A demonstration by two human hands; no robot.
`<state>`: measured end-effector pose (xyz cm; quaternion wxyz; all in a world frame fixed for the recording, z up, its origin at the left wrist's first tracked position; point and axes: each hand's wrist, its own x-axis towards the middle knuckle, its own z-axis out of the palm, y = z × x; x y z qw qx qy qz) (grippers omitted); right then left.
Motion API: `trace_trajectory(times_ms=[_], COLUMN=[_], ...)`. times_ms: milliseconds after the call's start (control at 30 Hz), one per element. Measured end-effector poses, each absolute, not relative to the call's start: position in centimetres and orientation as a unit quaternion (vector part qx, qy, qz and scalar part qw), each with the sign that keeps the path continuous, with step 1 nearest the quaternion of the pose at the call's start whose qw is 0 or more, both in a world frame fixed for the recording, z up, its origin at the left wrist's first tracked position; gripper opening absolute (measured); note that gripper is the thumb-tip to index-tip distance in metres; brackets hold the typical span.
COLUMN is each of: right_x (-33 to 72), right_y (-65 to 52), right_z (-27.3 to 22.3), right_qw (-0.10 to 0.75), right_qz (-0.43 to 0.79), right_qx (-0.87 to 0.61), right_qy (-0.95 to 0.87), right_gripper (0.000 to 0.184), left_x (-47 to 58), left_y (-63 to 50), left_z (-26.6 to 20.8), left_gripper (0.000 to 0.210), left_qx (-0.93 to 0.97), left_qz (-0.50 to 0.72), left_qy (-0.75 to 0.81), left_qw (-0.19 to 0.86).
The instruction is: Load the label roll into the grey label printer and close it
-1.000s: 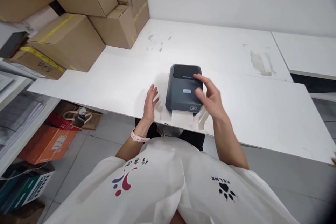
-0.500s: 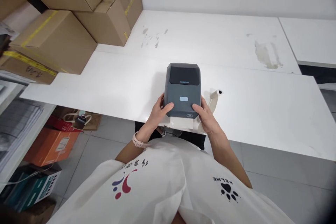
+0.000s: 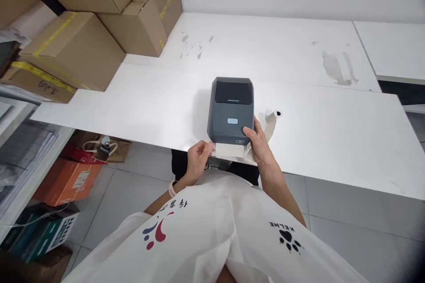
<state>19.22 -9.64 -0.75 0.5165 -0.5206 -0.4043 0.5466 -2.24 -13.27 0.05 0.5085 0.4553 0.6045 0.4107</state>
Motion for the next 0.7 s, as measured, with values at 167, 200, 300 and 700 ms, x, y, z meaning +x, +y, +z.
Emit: trace_trajectory(times_ms=[167,200,300,700], right_x=[18.9,18.8,18.6,17.3], right_y=[-9.6,-9.6,-9.6,-7.0], right_z=[-0.3,-0.2,0.4,2.6], right_qw=[0.536,0.534,0.537,0.498], right_qz=[0.560,0.563,0.545,0.446], right_qx=[-0.520,-0.521,-0.541,-0.607], right_qy=[-0.359,-0.356,-0.349,-0.430], right_gripper=[0.092,0.093,0.100,0.116], left_x=[-1.3,-1.2,-1.5,-5.8], left_y=[-12.9,-12.8,-12.3,-10.1], left_z=[0.9,1.1,1.2,0.4], left_gripper=[0.050,0.049,0.049,0.039], left_qx=[0.410,0.410,0.439,0.534], left_qz=[0.312,0.317,0.310,0.392], left_qy=[0.499,0.495,0.493,0.555], left_qw=[0.697,0.698,0.684,0.503])
